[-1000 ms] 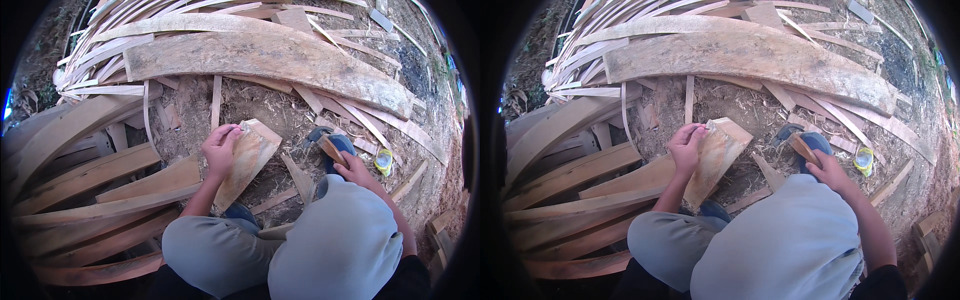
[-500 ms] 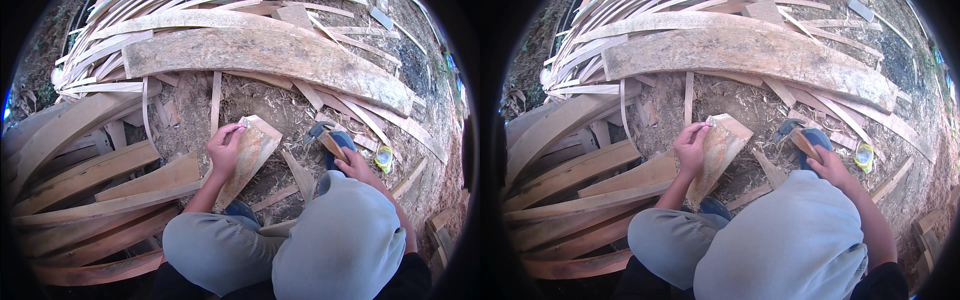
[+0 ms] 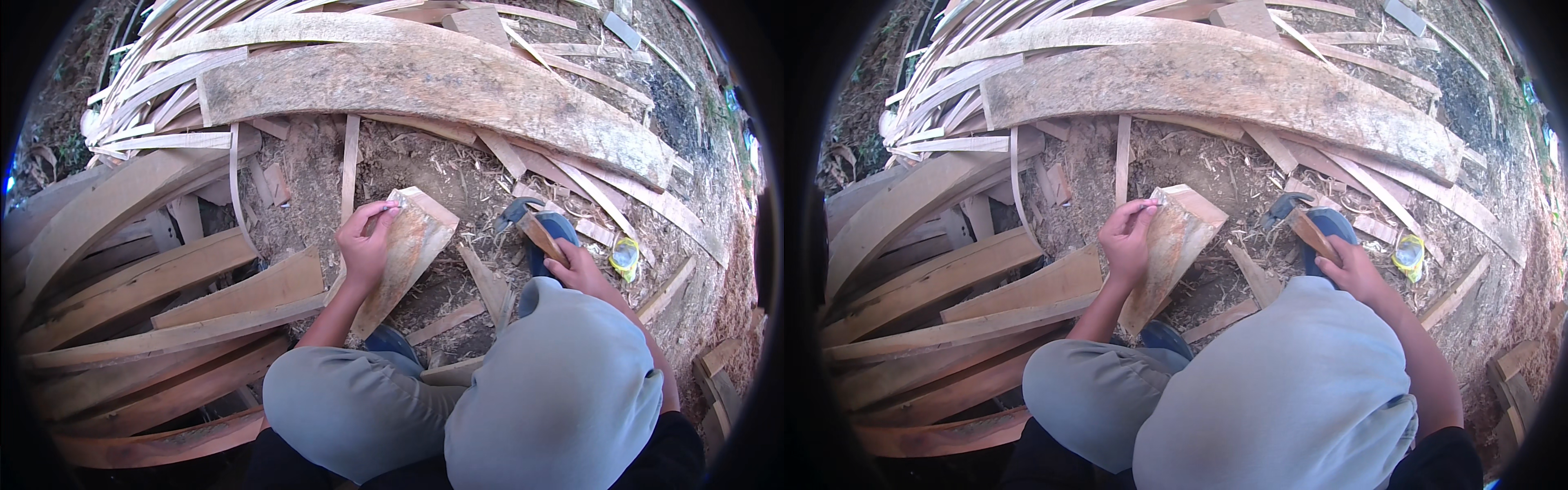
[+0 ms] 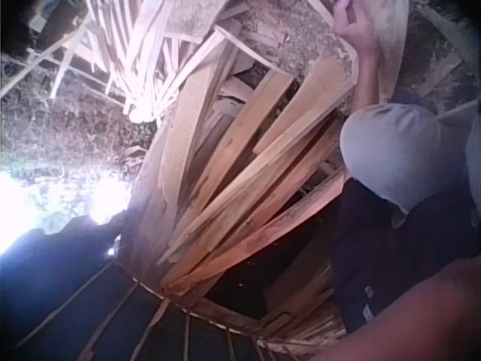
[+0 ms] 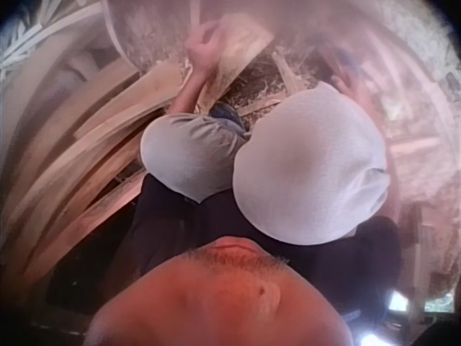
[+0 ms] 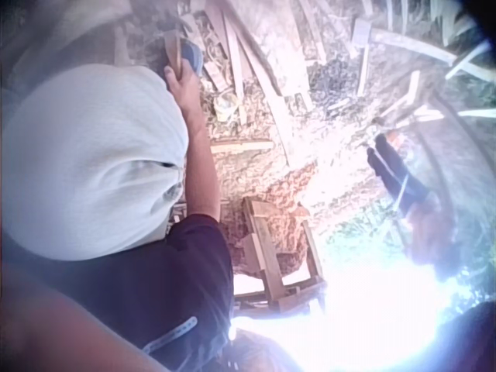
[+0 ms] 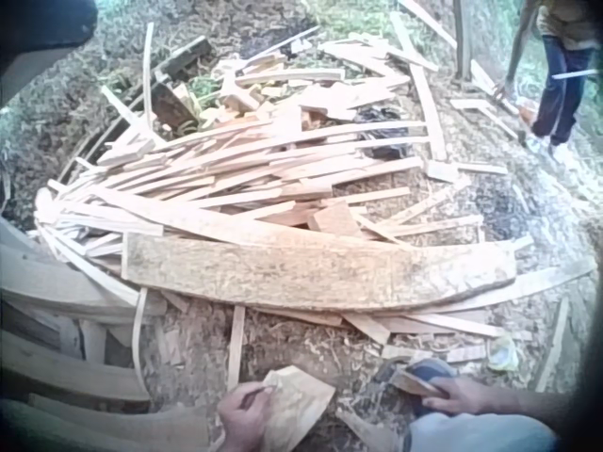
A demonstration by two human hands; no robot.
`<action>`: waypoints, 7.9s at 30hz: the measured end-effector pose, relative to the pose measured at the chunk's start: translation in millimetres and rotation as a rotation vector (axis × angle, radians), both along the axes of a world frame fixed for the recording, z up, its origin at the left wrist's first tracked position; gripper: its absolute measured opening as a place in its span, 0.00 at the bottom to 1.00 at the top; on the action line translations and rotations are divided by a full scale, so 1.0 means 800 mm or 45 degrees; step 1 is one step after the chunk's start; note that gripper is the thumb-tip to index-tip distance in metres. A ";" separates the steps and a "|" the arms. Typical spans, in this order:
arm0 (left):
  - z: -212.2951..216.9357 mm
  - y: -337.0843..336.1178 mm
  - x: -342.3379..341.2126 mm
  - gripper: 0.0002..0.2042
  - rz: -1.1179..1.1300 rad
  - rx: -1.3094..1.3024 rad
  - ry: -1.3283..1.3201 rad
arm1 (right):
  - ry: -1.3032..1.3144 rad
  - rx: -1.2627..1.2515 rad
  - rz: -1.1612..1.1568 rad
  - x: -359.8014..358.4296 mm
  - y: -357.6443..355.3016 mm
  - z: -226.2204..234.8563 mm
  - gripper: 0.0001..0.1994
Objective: The person hammers nails into a small wooden block while sitting on the ground. They repeatedly position the block, drive nails with a hammer, and inspect the wood between strikes.
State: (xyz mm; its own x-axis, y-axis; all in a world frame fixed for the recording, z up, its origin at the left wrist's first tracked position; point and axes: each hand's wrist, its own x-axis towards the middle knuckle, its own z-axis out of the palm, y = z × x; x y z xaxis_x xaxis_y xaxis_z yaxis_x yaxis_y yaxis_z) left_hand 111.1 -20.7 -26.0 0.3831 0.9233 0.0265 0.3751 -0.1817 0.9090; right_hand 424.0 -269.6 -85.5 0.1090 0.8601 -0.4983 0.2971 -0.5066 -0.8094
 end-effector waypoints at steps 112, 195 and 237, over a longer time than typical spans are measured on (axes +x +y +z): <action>0.011 -0.011 0.014 0.07 -0.297 0.349 0.074 | 0.041 -0.050 -0.020 0.000 0.009 0.018 0.15; 0.022 0.022 0.011 0.05 -0.708 0.684 0.177 | 0.031 0.018 -0.062 0.000 -0.001 -0.002 0.15; -0.015 0.004 -0.009 0.06 -0.459 0.516 -0.014 | -0.475 0.289 0.516 -0.035 0.153 0.225 0.15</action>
